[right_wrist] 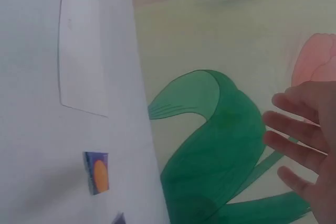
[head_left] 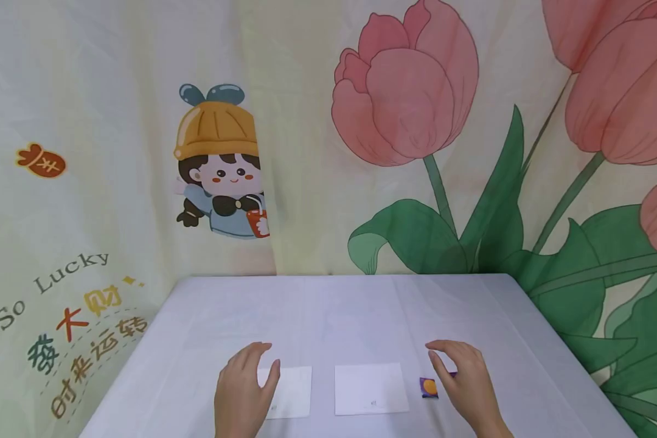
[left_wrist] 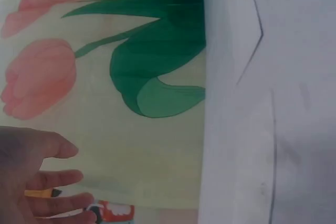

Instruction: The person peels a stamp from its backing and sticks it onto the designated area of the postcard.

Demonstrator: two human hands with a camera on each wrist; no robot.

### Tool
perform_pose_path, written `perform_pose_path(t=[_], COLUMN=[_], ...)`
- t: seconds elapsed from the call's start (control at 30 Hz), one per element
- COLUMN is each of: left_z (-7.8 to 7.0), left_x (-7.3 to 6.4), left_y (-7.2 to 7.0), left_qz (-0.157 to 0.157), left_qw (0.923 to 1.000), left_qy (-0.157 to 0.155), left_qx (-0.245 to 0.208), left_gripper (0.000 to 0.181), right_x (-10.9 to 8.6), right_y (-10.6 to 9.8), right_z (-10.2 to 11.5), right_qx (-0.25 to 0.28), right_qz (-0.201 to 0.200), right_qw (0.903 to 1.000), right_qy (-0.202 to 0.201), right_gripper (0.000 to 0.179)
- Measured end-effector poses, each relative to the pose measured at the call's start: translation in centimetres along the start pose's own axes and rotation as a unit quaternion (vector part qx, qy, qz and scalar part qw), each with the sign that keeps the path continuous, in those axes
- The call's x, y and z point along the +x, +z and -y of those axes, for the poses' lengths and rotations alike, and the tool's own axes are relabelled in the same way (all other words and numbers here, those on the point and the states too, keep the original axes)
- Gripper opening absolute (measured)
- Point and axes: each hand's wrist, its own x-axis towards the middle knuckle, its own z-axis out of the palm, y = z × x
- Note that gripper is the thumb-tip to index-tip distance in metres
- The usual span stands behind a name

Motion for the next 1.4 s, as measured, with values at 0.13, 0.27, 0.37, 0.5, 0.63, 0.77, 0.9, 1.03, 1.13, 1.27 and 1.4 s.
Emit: perform_pose_path(t=[0.13, 0.27, 0.37, 0.5, 0.63, 0.77, 0.9, 1.03, 1.13, 1.27, 1.4], left_z=[1.2, 2.2, 3.0, 4.1, 5.1, 6.2, 7.3, 8.0, 8.7, 9.2, 9.4], left_x=[-1.8, -3.0, -3.7, -4.6, -5.5, -6.3, -6.8, -7.3, -7.7, -8.0, -8.2], left_y=[0.7, 1.3, 1.6, 1.8, 2.0, 2.6, 3.2, 3.8, 4.4, 4.8, 5.1], left_qz=[0.011, 0.027, 0.042, 0.073, 0.117, 0.139, 0.160, 0.172, 0.152, 0.152, 0.191], left_qw=[0.9997, 0.9988, 0.9978, 0.9950, 0.9897, 0.9870, 0.9835, 0.9816, 0.9872, 0.9880, 0.9815], left_qy=[-0.020, -0.036, -0.045, -0.062, -0.078, -0.076, -0.083, -0.081, -0.045, -0.007, -0.001], left_qx=[0.013, 0.021, 0.023, 0.027, 0.030, 0.029, 0.017, 0.003, -0.014, -0.027, -0.019], left_gripper=[0.029, 0.031, 0.032, 0.039, 0.046, 0.049, 0.057, 0.064, 0.068, 0.073, 0.071], right_x=[-1.4, -2.4, -2.9, -3.8, -4.6, -5.2, -5.7, -6.0, -6.3, -6.9, -7.3], right_y=[0.7, 1.2, 1.7, 2.6, 3.3, 4.0, 4.7, 5.0, 5.4, 6.0, 6.3], right_z=[-0.6, -1.3, -1.9, -2.9, -3.8, -4.6, -5.4, -5.9, -6.4, -7.1, -7.6], right_qx=[0.013, 0.025, 0.028, 0.027, 0.029, 0.039, 0.050, 0.083, 0.103, 0.106, 0.102], right_qz=[-0.004, -0.013, -0.026, -0.035, -0.022, 0.005, 0.028, 0.064, 0.073, 0.092, 0.106], right_qw=[0.9996, 0.9984, 0.9972, 0.9956, 0.9927, 0.9890, 0.9846, 0.9684, 0.9598, 0.9584, 0.9630], right_qy=[0.024, 0.050, 0.064, 0.083, 0.115, 0.143, 0.165, 0.227, 0.251, 0.249, 0.226], right_gripper=[0.009, 0.009, 0.011, 0.011, 0.011, 0.014, 0.016, 0.015, 0.018, 0.025, 0.032])
